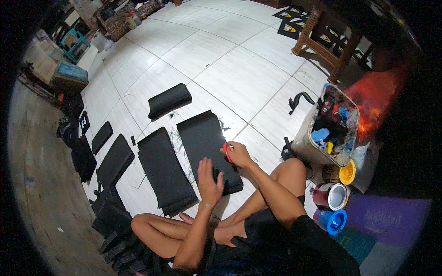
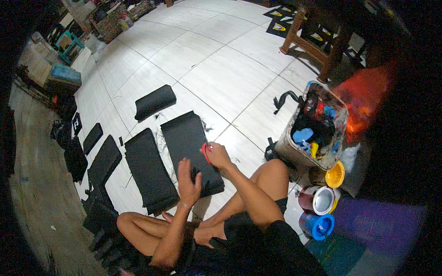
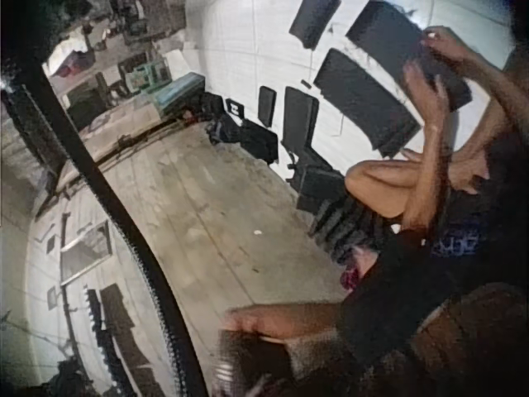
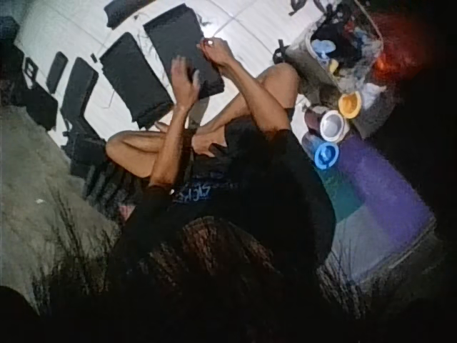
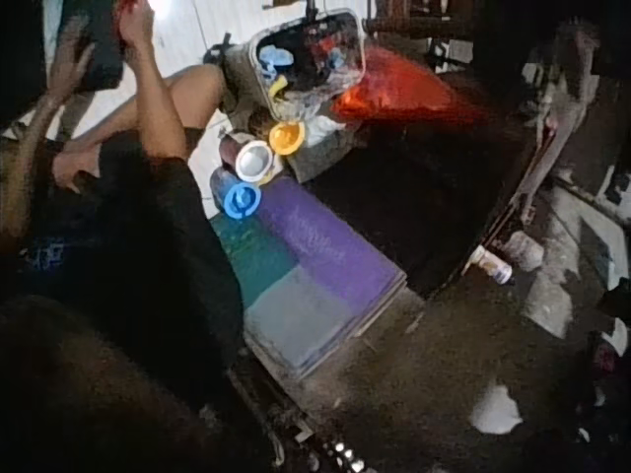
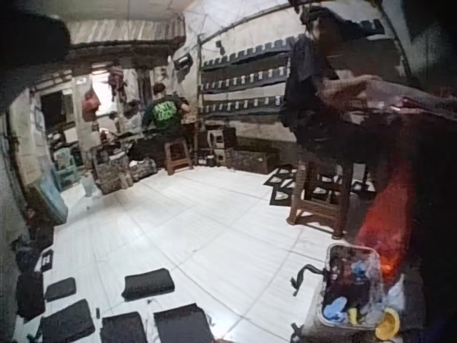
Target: The person sits on the floor and uses red-handled scissors to trim the edges of black fabric pieces. They pick up a piece, cut along the sides to remove loose threads, and place the trimmed fabric onto a stack.
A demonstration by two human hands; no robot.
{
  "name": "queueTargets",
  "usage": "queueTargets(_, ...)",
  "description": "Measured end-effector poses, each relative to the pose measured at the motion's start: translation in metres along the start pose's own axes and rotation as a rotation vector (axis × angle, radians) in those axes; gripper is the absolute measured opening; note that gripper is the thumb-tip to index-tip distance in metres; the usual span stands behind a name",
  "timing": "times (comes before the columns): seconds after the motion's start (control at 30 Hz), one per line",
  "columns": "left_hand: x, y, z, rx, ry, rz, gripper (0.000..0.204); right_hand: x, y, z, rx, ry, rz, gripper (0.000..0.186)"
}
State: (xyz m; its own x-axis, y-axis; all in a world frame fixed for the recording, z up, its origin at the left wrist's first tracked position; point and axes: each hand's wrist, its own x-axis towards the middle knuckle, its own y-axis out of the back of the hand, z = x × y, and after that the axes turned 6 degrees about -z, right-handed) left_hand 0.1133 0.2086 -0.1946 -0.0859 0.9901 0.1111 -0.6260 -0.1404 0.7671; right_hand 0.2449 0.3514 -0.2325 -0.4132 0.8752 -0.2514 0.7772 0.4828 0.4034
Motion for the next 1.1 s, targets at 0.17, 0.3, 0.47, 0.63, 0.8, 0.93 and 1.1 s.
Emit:
queueTargets(0.17, 0.013, -0.034, -0.030, 0.362, 0.070, -0.308, 0.077, 0.025, -0.009, 0.002, 0.568, -0.256, -0.088, 0.032)
queueTargets(0.3, 0.011, -0.045, -0.033, 0.387, 0.030, -0.340, 0.079, 0.017, 0.018, 0.023, 0.725, -0.312, 0.137, 0.024)
queueTargets(0.47, 0.011, -0.041, -0.031, 0.371, 0.056, -0.369, 0.079, -0.007, 0.013, 0.011, 0.493, -0.277, 0.128, 0.031)
queueTargets(0.63, 0.010, -0.043, -0.030, 0.396, 0.038, -0.343, 0.079, 0.007, 0.038, 0.019, 0.401, -0.007, 0.505, 0.034)
queueTargets(0.8, 0.009, -0.042, -0.032, 0.402, 0.063, -0.321, 0.079, 0.006, 0.055, 0.004, 0.585, -0.190, 0.068, 0.036)
queueTargets(0.93, 0.011, -0.044, -0.029, 0.418, 0.047, -0.301, 0.079, 0.011, 0.017, -0.008, 0.570, -0.225, -0.158, 0.032)
queueTargets(1.1, 0.011, -0.045, -0.027, 0.451, 0.020, -0.286, 0.078, 0.037, 0.014, 0.011, 0.642, -0.302, -0.036, 0.033)
